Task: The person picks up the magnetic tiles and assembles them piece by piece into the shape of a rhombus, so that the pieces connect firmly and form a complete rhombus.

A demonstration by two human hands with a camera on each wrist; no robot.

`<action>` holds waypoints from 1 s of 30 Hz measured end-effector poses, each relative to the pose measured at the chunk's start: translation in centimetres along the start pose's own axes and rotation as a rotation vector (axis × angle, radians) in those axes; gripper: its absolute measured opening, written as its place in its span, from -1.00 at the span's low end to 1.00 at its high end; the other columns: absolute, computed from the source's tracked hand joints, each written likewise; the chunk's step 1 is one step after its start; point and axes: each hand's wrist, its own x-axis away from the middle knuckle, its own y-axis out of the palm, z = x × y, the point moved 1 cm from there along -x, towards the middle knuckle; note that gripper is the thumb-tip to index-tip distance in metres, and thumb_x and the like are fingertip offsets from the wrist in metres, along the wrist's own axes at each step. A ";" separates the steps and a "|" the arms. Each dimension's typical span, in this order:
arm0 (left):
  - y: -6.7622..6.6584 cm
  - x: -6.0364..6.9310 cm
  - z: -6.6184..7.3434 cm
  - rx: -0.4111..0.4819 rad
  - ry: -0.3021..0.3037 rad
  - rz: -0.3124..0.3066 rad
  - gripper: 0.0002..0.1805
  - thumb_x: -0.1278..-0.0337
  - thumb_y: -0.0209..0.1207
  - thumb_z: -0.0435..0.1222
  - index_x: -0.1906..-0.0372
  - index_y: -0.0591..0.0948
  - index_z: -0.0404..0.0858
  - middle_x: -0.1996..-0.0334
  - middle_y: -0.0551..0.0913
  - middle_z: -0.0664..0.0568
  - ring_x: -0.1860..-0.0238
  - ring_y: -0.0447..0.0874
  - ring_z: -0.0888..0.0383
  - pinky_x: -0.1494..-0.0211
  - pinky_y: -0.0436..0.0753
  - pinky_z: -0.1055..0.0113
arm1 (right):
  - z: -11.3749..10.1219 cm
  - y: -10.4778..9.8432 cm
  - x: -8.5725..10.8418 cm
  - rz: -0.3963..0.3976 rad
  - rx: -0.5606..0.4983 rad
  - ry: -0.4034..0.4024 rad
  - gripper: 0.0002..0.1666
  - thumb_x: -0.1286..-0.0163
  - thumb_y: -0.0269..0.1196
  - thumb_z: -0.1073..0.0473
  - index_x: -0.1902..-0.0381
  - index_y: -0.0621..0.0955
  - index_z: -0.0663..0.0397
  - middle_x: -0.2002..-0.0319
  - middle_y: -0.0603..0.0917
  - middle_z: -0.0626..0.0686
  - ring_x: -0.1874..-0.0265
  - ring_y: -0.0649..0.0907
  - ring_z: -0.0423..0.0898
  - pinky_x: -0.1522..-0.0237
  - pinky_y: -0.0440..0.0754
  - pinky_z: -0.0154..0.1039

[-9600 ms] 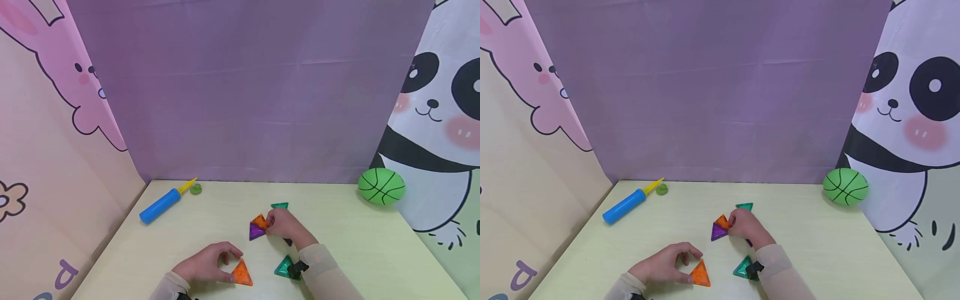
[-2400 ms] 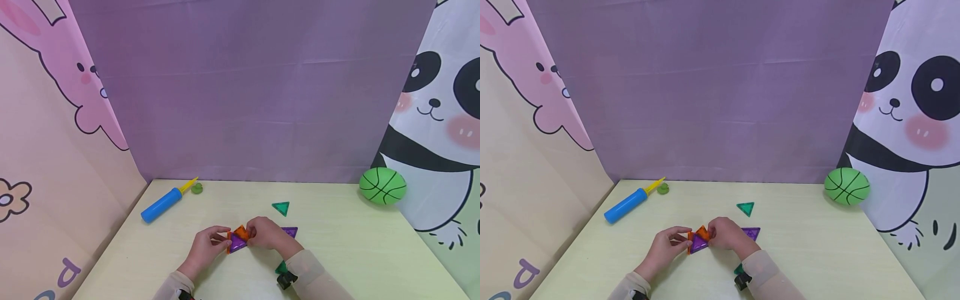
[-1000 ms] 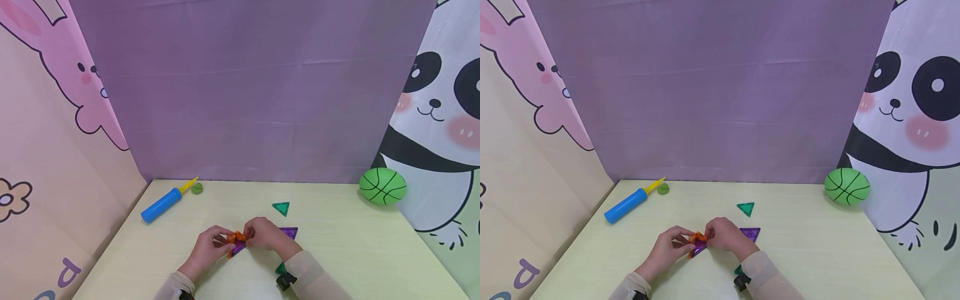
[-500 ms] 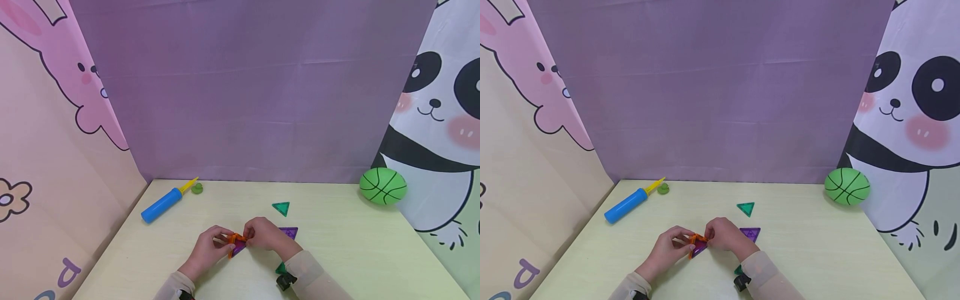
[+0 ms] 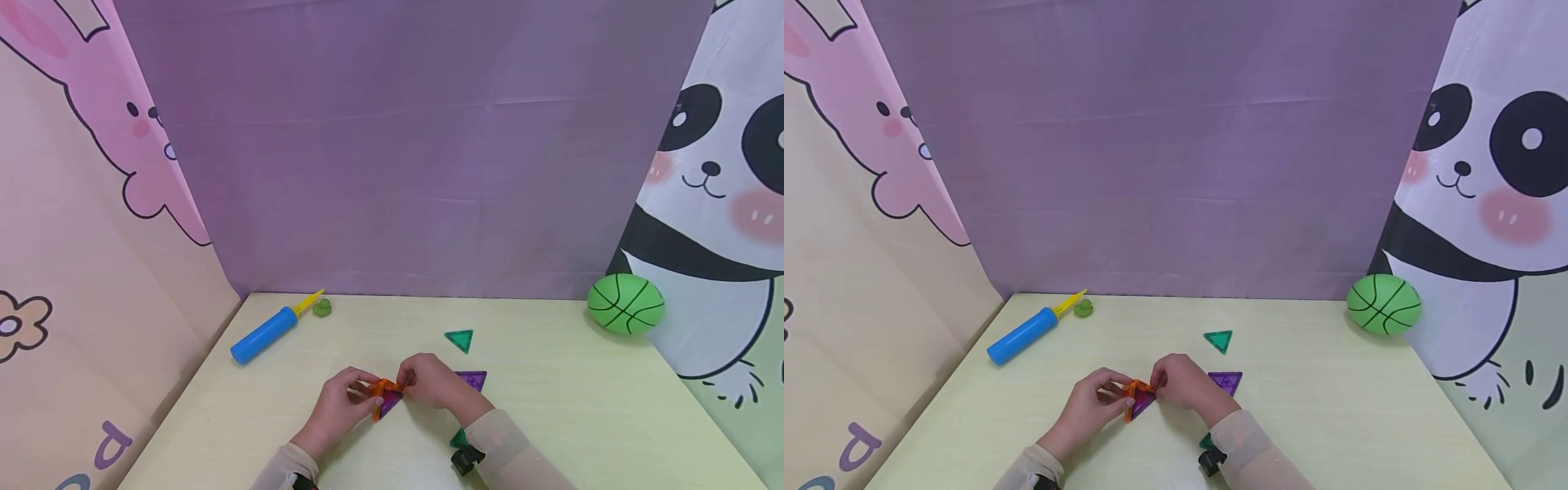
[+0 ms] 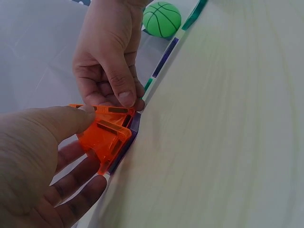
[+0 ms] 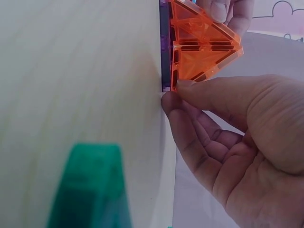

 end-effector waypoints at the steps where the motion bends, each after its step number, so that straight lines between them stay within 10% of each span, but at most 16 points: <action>1: 0.0 0.0 0.0 0.001 -0.004 0.002 -0.68 -0.20 0.50 -0.27 -0.03 0.73 0.03 0.04 0.66 0.20 0.11 0.71 0.17 0.00 0.73 0.35 | 0.0 0.0 0.0 0.000 -0.006 0.000 -0.76 -0.26 0.49 0.41 0.36 0.71 -0.06 0.35 0.66 -0.11 0.31 0.60 -0.09 0.04 0.72 -0.06; 21: 0.0 -0.1 0.2 -0.011 0.000 0.013 -0.66 -0.22 0.49 -0.22 -0.07 0.71 0.02 0.01 0.66 0.17 0.10 0.69 0.17 0.00 0.72 0.33 | 0.1 -0.7 0.3 0.015 0.015 0.015 -0.82 -0.29 0.53 0.26 0.32 0.71 -0.11 0.35 0.68 -0.16 0.32 0.63 -0.13 0.08 0.73 -0.11; 30: -0.4 0.3 1.6 -0.046 0.112 0.111 -0.64 -0.19 0.50 -0.29 -0.05 0.72 0.06 0.02 0.67 0.15 0.07 0.70 0.04 0.02 0.74 0.12 | 0.4 -1.5 1.0 0.071 0.063 0.003 -0.86 -0.32 0.51 0.22 0.27 0.71 -0.04 0.36 0.66 -0.18 0.35 0.62 -0.15 0.22 0.68 -0.20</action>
